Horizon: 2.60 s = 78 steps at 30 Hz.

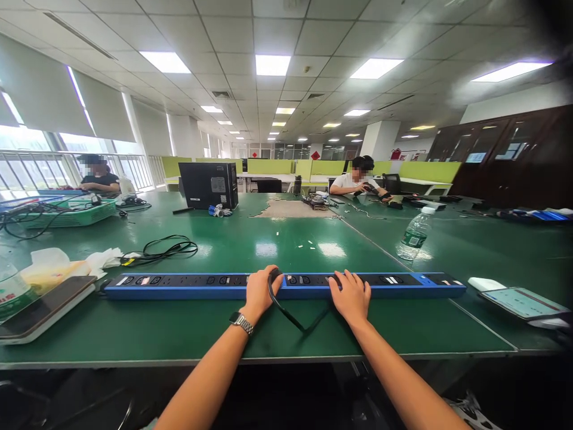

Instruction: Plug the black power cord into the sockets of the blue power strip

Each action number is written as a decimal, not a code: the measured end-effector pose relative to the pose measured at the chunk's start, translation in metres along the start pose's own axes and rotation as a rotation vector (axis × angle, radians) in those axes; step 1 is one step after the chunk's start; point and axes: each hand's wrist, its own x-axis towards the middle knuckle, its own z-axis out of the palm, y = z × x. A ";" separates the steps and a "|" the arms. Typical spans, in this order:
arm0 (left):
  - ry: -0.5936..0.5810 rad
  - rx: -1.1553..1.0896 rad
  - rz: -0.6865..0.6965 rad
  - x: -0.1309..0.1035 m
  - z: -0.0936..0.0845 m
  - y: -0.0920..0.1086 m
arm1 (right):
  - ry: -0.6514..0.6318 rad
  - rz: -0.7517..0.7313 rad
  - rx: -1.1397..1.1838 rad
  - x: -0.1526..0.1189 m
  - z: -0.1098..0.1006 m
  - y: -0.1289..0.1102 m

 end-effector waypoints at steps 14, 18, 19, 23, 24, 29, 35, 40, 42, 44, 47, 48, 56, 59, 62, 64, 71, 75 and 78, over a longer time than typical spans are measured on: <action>0.016 0.055 -0.064 0.003 0.010 0.000 | 0.001 0.008 0.029 -0.001 -0.002 -0.002; -0.018 0.134 0.026 -0.001 0.007 0.007 | -0.013 0.012 0.027 -0.001 -0.004 -0.002; -0.017 0.139 0.044 -0.002 0.006 0.008 | -0.012 0.011 0.027 -0.001 -0.004 -0.003; 0.003 0.167 0.052 -0.006 0.005 0.012 | -0.013 0.012 0.020 -0.001 -0.004 -0.003; -0.001 0.179 0.046 -0.006 0.005 0.013 | -0.014 0.012 0.017 -0.001 -0.003 -0.003; -0.027 0.225 0.033 -0.006 0.007 0.017 | -0.007 0.004 0.004 0.000 -0.001 -0.001; 0.069 0.210 0.112 -0.015 0.014 0.009 | 0.045 -0.015 0.033 0.000 0.004 0.001; 0.086 0.176 0.087 -0.015 0.018 0.004 | 0.088 -0.031 0.059 0.001 0.008 0.004; 0.103 0.115 0.032 -0.014 0.018 0.003 | 0.108 -0.050 0.086 0.001 0.011 0.005; 0.142 0.004 -0.057 -0.013 0.018 0.003 | 0.131 -0.094 0.136 -0.001 0.013 0.003; 0.198 -0.147 -0.143 -0.011 0.019 0.005 | 0.156 -0.237 0.270 -0.004 0.012 -0.002; 0.199 -0.162 -0.134 -0.010 0.020 0.008 | 0.156 -0.299 0.331 -0.006 0.011 -0.005; 0.048 0.014 0.207 -0.004 0.044 0.067 | 0.149 -0.578 0.617 -0.012 -0.006 -0.011; -0.011 0.084 0.292 -0.003 0.053 0.087 | 0.202 -0.472 0.659 -0.012 -0.006 -0.009; -0.008 0.076 0.293 -0.003 0.056 0.088 | 0.231 -0.366 0.670 -0.012 -0.007 -0.009; 0.013 0.049 0.272 -0.003 0.053 0.077 | 0.253 -0.310 0.658 -0.012 -0.010 -0.009; 0.130 0.172 0.075 -0.004 0.017 0.010 | 0.296 -0.064 0.620 -0.006 -0.013 -0.009; 0.116 0.195 0.044 -0.007 0.012 0.002 | 0.309 -0.167 0.531 -0.001 -0.010 -0.006; 0.104 0.191 0.036 -0.009 0.014 0.005 | 0.320 -0.262 0.472 0.002 -0.008 -0.006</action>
